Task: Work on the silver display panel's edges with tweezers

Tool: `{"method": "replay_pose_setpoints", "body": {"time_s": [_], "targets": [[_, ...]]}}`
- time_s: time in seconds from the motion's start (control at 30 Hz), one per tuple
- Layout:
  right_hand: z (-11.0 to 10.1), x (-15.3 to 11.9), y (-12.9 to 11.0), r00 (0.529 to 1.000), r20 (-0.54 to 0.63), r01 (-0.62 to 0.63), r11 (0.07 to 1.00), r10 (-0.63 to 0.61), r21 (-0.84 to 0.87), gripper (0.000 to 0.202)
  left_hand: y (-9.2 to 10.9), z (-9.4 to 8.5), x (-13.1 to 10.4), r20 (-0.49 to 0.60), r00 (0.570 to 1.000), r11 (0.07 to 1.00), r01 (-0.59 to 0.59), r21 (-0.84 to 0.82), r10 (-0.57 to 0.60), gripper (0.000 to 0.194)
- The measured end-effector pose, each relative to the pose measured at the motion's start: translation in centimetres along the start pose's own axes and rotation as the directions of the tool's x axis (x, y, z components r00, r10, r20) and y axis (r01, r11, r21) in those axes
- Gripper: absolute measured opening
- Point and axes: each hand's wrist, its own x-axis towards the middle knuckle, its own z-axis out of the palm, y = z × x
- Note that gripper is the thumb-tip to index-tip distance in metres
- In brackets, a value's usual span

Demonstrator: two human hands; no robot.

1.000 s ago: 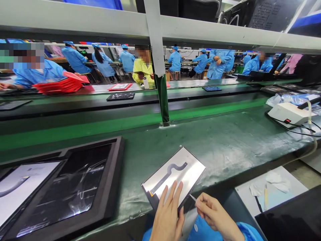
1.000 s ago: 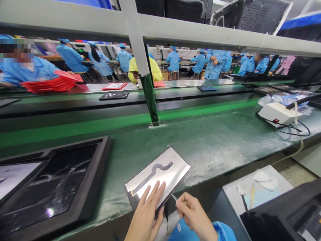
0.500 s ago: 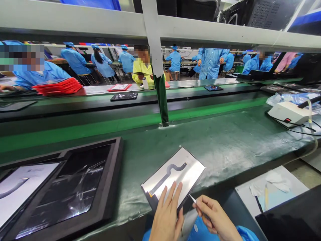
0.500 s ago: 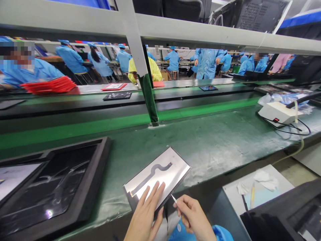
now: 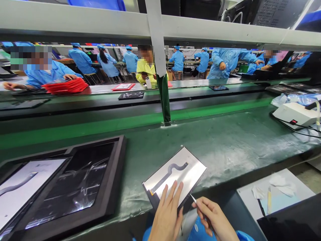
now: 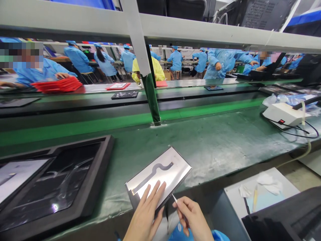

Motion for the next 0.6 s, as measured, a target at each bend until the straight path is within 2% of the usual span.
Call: {"method": "replay_pose_setpoints", "body": {"time_s": [0.2, 0.43, 0.6], "targets": [[0.02, 0.11, 0.19, 0.995, 0.057, -0.088, 0.996, 0.087, 0.018, 0.066, 0.01, 0.25, -0.17, 0.034, 0.999, 1.000, -0.003, 0.008, 0.002, 0.073], [-0.38, 0.18, 0.14, 0.999, 0.039, -0.005, 0.999, 0.007, -0.036, 0.066, -0.04, 0.24, -0.25, 0.024, 1.000, 1.000, 0.015, 0.003, -0.015, 0.073], [-0.48, 0.34, 0.07, 0.995, 0.053, -0.082, 0.996, 0.083, -0.023, 0.070, -0.20, 0.20, -0.29, 0.033, 0.999, 1.000, 0.014, -0.019, -0.013, 0.075]]}}
